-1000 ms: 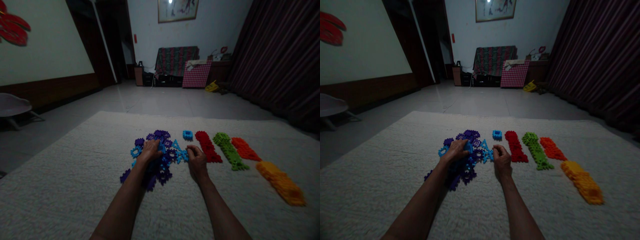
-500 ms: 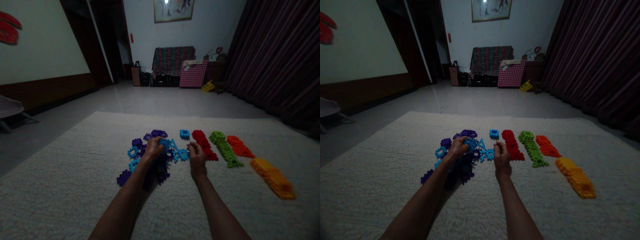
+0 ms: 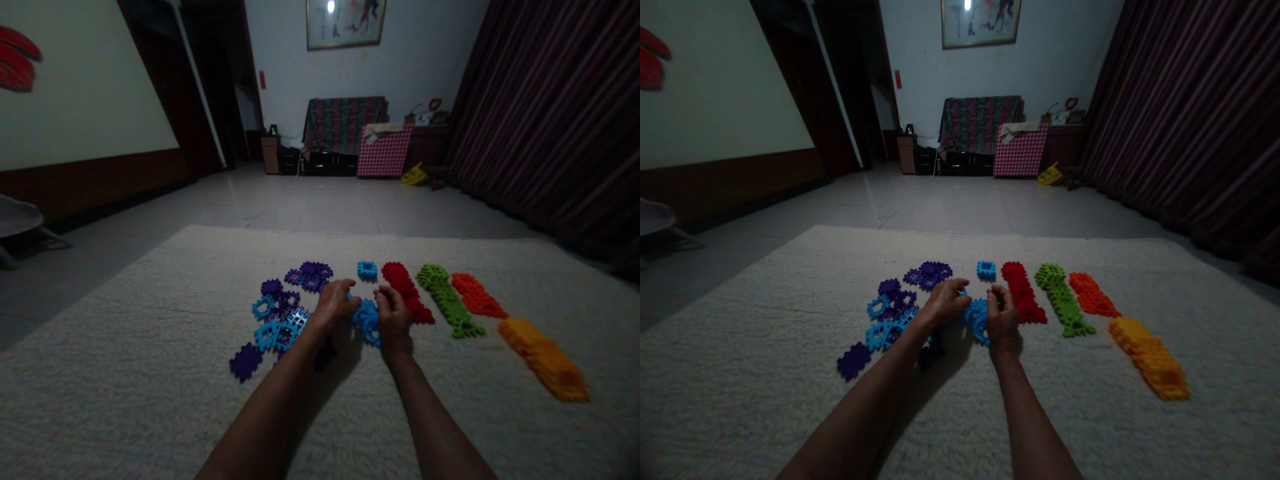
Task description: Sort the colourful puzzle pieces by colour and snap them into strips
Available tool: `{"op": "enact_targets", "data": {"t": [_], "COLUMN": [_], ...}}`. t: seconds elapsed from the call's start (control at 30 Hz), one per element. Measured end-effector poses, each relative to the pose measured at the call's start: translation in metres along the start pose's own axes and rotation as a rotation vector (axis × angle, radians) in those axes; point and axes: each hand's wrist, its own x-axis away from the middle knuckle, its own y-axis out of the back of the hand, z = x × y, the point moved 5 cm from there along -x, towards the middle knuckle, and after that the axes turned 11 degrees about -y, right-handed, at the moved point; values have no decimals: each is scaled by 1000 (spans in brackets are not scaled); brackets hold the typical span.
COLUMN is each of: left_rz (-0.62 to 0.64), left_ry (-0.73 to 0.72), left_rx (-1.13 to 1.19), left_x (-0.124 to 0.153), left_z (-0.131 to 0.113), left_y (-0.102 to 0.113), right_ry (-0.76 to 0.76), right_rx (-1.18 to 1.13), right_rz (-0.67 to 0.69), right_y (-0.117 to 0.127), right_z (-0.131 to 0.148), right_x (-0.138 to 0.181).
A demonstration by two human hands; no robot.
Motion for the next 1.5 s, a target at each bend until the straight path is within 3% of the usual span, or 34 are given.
{"op": "enact_targets", "data": {"t": [0.1,0.17,0.33,0.5,0.8,0.93,1.1,1.3,1.5], "left_rz": [-83,-58,37,69,218,157,21,137,160], "left_ry": [102,170,139,143,179,240,156,154,190], "left_rx": [-200,-298,-408,-466,-496,-485,-450,-505,-497], "left_x": [4,6,13,19,30,23,7,-3,-3], "left_z": [30,52,80,78,74,80,83,81,80], "left_y": [28,38,31,27,44,51,44,34,33], "right_ry": [0,3,18,-2,6,0,-13,-16,-23], "right_rx": [4,6,27,23,21,13,25,31,24], "right_rz": [2,9,16,29,40,36,44,43,48], "right_y": [-1,-2,-1,-2,-2,-2,-3,-2,-2], "right_z": [-1,-2,-4,-5,-3,-2,-1,-1,-1], "right_x": [1,1,0,-1,-1,0,1,0,1]}}
